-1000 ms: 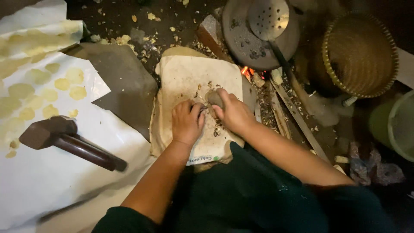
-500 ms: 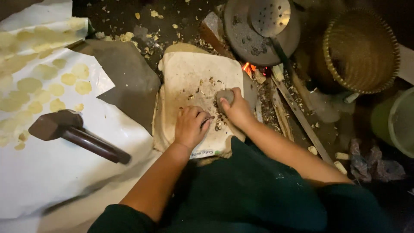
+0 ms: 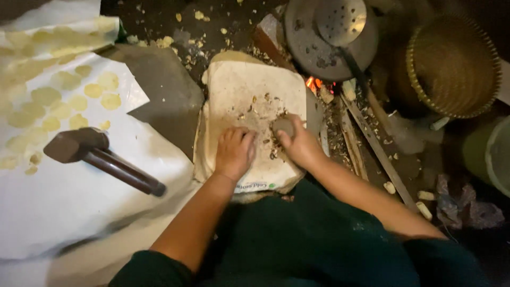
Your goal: Flattening roasted nuts with a wooden mallet and processing them on a stone block near a hearth
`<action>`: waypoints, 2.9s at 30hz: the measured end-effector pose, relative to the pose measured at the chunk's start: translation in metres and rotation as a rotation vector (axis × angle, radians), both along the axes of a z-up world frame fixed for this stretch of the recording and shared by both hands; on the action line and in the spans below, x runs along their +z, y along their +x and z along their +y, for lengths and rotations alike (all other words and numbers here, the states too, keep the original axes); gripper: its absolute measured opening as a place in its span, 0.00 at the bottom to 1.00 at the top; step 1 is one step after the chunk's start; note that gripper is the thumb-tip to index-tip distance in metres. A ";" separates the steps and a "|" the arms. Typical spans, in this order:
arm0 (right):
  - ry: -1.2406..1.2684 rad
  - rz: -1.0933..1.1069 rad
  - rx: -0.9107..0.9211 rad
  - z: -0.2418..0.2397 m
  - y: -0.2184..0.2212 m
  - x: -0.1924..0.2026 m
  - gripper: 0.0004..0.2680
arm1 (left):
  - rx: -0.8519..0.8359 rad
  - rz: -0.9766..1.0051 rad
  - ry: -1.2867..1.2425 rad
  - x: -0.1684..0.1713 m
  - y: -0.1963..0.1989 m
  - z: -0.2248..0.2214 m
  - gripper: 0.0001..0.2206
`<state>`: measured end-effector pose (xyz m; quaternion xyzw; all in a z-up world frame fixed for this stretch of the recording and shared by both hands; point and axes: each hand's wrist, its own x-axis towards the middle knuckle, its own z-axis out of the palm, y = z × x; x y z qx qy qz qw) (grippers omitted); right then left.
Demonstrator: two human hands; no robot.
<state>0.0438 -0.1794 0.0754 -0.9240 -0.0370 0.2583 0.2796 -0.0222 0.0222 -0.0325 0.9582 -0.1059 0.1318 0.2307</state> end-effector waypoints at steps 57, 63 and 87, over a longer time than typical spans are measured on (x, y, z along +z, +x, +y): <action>-0.026 -0.018 0.272 0.000 0.010 -0.025 0.20 | 0.063 -0.072 -0.099 0.001 -0.012 0.002 0.11; -0.173 -0.024 0.419 0.011 0.022 -0.014 0.20 | 0.123 -0.143 -0.247 0.011 -0.014 0.002 0.08; -0.095 -0.085 0.290 0.003 -0.001 -0.023 0.18 | 0.168 -0.195 -0.146 0.005 -0.012 0.003 0.11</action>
